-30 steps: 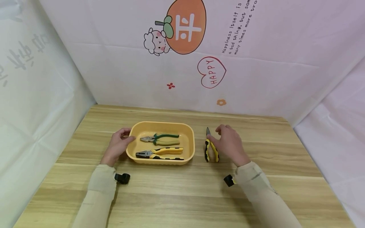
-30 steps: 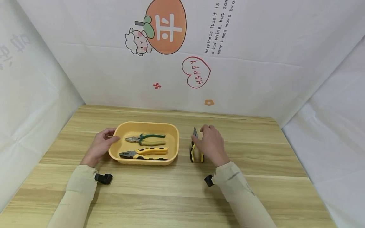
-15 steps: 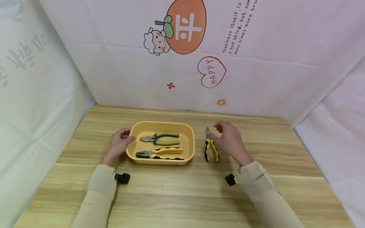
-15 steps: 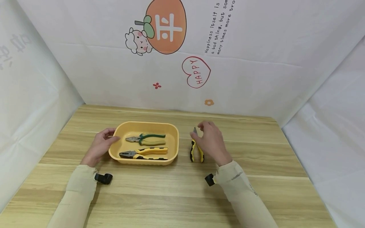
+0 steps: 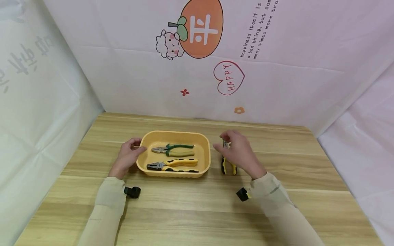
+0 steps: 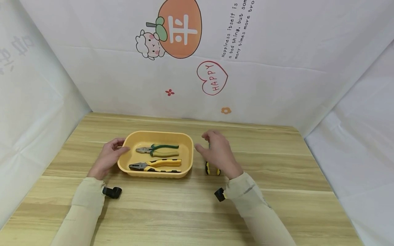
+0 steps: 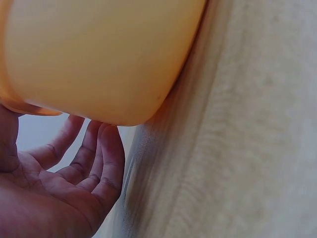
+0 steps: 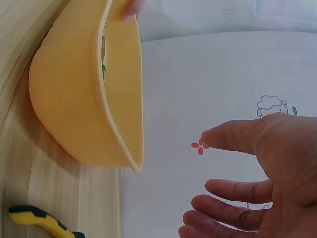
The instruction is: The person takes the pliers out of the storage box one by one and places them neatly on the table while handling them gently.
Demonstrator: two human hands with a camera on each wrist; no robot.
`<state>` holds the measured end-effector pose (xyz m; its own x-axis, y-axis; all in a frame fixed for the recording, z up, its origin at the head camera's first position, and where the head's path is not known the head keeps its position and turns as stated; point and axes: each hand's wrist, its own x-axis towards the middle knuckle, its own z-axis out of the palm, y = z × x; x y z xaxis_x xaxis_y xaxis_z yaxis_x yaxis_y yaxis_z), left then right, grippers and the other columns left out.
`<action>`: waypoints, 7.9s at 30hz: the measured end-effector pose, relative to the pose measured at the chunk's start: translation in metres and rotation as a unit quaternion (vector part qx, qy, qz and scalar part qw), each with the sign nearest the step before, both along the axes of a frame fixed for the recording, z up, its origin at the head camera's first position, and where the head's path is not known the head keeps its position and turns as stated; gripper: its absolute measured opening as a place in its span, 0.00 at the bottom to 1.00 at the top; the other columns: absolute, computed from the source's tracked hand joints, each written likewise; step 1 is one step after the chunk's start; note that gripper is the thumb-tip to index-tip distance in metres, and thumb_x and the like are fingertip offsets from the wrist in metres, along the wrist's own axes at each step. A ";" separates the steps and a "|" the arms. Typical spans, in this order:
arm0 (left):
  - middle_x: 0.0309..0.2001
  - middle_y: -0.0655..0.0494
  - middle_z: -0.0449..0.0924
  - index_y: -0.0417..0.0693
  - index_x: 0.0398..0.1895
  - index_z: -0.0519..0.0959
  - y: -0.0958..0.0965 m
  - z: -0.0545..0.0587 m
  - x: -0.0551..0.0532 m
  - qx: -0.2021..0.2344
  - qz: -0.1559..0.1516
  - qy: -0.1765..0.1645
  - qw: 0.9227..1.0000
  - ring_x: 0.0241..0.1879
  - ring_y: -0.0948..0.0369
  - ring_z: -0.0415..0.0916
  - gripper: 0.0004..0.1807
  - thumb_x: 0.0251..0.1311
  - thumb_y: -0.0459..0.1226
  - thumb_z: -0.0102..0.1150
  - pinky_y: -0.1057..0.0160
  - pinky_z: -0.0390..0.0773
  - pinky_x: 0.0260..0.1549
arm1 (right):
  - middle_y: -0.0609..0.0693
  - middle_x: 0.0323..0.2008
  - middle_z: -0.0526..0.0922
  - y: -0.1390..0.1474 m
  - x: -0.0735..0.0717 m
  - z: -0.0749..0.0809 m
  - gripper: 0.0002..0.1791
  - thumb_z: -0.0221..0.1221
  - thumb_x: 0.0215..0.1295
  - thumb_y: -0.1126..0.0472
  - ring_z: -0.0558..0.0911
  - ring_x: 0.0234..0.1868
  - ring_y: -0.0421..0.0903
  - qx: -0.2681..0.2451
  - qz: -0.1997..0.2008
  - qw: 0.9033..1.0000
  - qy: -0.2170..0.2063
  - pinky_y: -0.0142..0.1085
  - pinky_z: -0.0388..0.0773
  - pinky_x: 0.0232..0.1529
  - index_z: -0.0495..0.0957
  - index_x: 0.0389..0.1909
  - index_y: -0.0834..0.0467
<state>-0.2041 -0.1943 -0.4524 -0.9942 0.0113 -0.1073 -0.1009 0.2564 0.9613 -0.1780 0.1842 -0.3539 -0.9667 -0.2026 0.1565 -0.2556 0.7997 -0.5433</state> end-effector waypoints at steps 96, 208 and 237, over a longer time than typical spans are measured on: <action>0.63 0.34 0.68 0.31 0.69 0.67 0.001 0.002 0.001 0.012 0.004 -0.003 1.000 0.56 0.48 0.72 0.27 0.71 0.32 0.56 0.68 0.80 0.45 | 0.50 0.45 0.84 -0.089 -0.009 -0.063 0.27 0.77 0.53 0.49 0.81 0.45 0.47 0.050 0.189 0.980 -0.032 0.42 0.79 0.49 0.83 0.51 0.58; 0.62 0.34 0.68 0.30 0.68 0.67 0.000 -0.001 -0.001 0.008 0.003 0.000 1.000 0.56 0.50 0.73 0.26 0.71 0.32 0.56 0.71 0.80 0.42 | 0.45 0.48 0.85 -0.098 -0.016 -0.067 0.30 0.75 0.55 0.45 0.80 0.44 0.45 0.147 0.172 0.972 -0.062 0.37 0.77 0.38 0.84 0.58 0.49; 0.62 0.34 0.69 0.31 0.68 0.67 0.000 -0.001 -0.002 0.004 0.002 0.002 1.000 0.58 0.47 0.72 0.26 0.71 0.33 0.56 0.71 0.79 0.44 | 0.53 0.49 0.79 -0.092 -0.011 -0.068 0.32 0.74 0.59 0.48 0.73 0.49 0.48 0.065 0.189 0.979 -0.035 0.44 0.73 0.50 0.81 0.63 0.55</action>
<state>-0.2057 -0.1939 -0.4535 -0.9945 0.0074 -0.1042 -0.0991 0.2477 0.9637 -0.1893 0.0920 -0.4217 -0.8257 -0.5626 0.0409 -0.5127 0.7182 -0.4704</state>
